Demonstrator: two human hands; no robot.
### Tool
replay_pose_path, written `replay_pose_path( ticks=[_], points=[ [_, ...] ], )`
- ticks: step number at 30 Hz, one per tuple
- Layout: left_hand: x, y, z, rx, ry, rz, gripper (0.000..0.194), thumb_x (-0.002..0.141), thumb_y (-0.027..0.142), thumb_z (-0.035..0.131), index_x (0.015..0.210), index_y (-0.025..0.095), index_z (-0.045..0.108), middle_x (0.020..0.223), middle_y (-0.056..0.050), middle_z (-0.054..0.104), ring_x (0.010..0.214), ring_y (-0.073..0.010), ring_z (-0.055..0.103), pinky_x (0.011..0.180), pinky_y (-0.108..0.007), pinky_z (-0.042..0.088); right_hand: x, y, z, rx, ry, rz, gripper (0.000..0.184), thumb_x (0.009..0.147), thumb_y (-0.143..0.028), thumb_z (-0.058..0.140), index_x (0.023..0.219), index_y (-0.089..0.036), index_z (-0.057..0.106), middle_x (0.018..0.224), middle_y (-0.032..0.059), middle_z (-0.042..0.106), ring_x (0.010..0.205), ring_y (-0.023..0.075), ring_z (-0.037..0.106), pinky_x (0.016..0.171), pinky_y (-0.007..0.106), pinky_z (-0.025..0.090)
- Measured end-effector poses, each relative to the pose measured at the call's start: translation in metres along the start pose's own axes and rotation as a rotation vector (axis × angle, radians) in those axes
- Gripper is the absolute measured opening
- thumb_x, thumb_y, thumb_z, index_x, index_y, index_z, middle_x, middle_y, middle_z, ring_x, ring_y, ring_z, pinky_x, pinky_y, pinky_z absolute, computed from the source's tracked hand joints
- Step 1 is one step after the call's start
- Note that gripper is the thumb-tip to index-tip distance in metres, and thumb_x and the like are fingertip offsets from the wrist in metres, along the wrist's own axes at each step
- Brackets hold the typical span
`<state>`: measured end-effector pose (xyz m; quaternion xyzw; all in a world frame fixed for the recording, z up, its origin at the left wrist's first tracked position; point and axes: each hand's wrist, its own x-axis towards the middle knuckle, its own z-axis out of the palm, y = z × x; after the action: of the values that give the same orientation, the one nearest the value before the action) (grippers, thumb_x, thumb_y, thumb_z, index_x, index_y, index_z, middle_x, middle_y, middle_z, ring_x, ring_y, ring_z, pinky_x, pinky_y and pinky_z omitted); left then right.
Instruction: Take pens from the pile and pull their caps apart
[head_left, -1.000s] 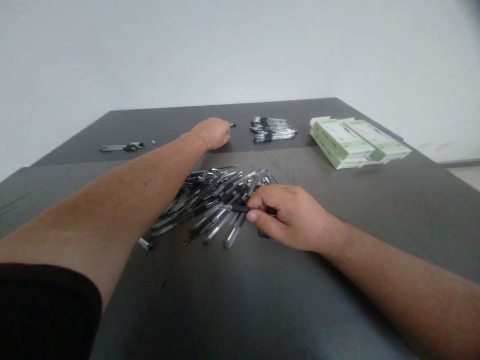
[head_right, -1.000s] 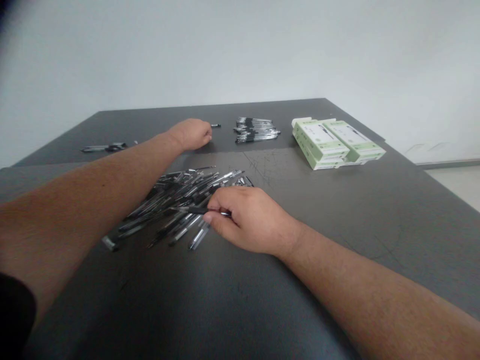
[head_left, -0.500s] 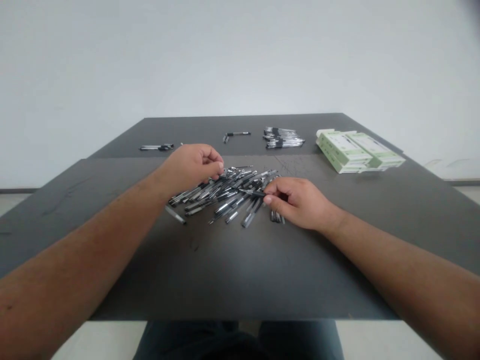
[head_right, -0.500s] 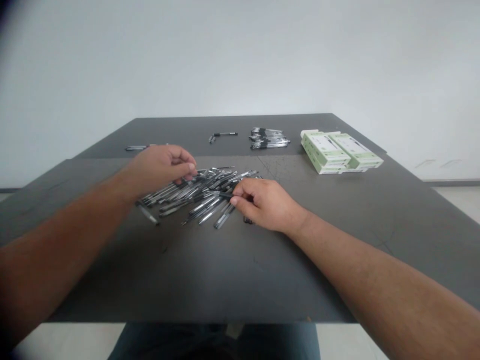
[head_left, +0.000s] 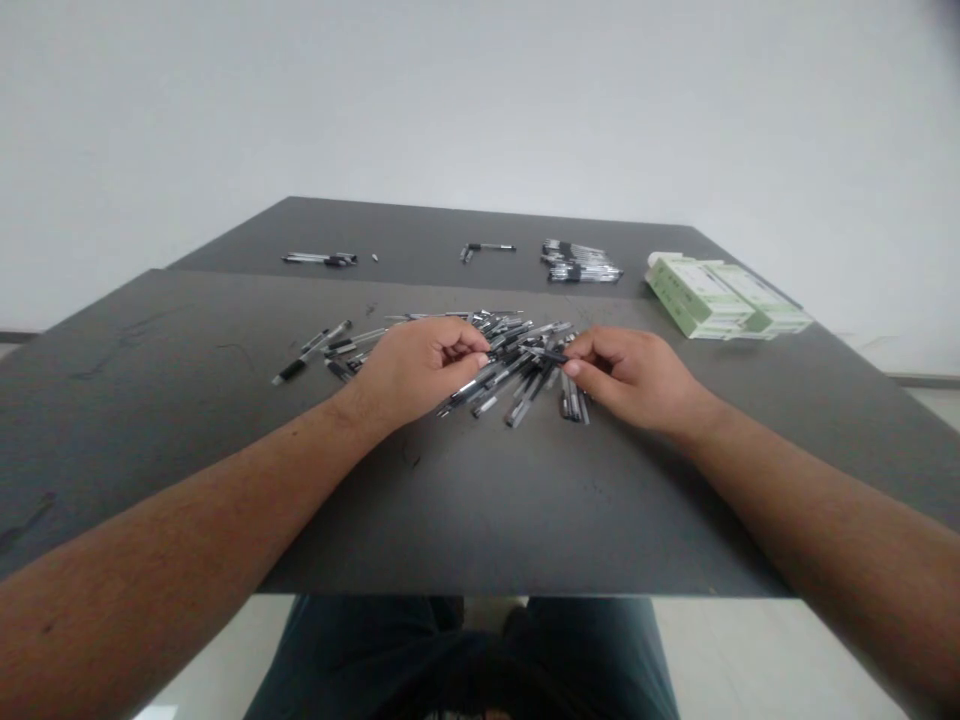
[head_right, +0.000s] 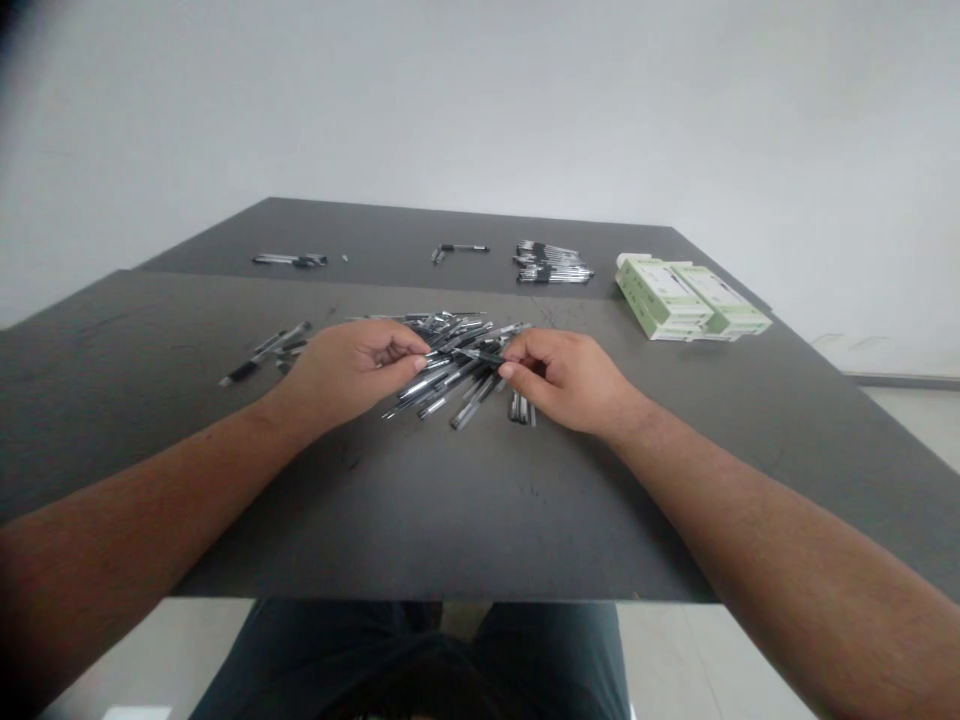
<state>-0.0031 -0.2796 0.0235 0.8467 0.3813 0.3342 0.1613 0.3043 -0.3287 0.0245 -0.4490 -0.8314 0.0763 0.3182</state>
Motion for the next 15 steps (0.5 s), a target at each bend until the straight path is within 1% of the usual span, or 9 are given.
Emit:
replay_pose_path(
  ticks=[4,7,11,15],
  points=[
    [-0.004,0.009,-0.003,0.0,0.021,0.046,0.019,0.098,0.03,0.071,0.105,0.024,0.088,0.095,-0.002,0.086,0.085,-0.0187,0.077,0.084,-0.031,0.058,0.0,-0.003,-0.001,-0.039,-0.037,-0.052,0.016,0.104,-0.032,0.068,0.092,-0.024,0.076,0.077,-0.0004,0.077,0.068,0.0167,0.07,0.065,0.028,0.047],
    [-0.004,0.013,-0.002,-0.007,0.011,0.064,0.019,0.098,0.026,0.071,0.106,0.023,0.088,0.095,-0.002,0.086,0.085,-0.0185,0.077,0.085,-0.03,0.058,0.0,-0.005,-0.001,-0.049,-0.061,-0.079,0.014,0.104,-0.029,0.068,0.094,-0.024,0.076,0.078,-0.0005,0.077,0.067,0.0166,0.07,0.065,0.028,0.048],
    [-0.005,0.013,0.002,-0.024,-0.01,0.066,0.018,0.098,0.026,0.072,0.106,0.023,0.088,0.093,-0.001,0.085,0.083,-0.0181,0.077,0.082,-0.03,0.058,0.0,-0.006,-0.001,-0.048,-0.09,-0.076,0.012,0.103,-0.029,0.068,0.096,-0.024,0.077,0.079,-0.0005,0.078,0.067,0.0169,0.071,0.066,0.029,0.048],
    [-0.006,0.013,0.004,-0.039,-0.029,0.04,0.019,0.098,0.026,0.072,0.108,0.024,0.088,0.095,-0.001,0.086,0.083,-0.0179,0.077,0.085,-0.03,0.06,0.0,-0.007,-0.002,-0.05,-0.106,-0.061,0.011,0.103,-0.03,0.069,0.096,-0.025,0.076,0.079,-0.0001,0.078,0.068,0.0176,0.07,0.066,0.029,0.048]
  ],
)
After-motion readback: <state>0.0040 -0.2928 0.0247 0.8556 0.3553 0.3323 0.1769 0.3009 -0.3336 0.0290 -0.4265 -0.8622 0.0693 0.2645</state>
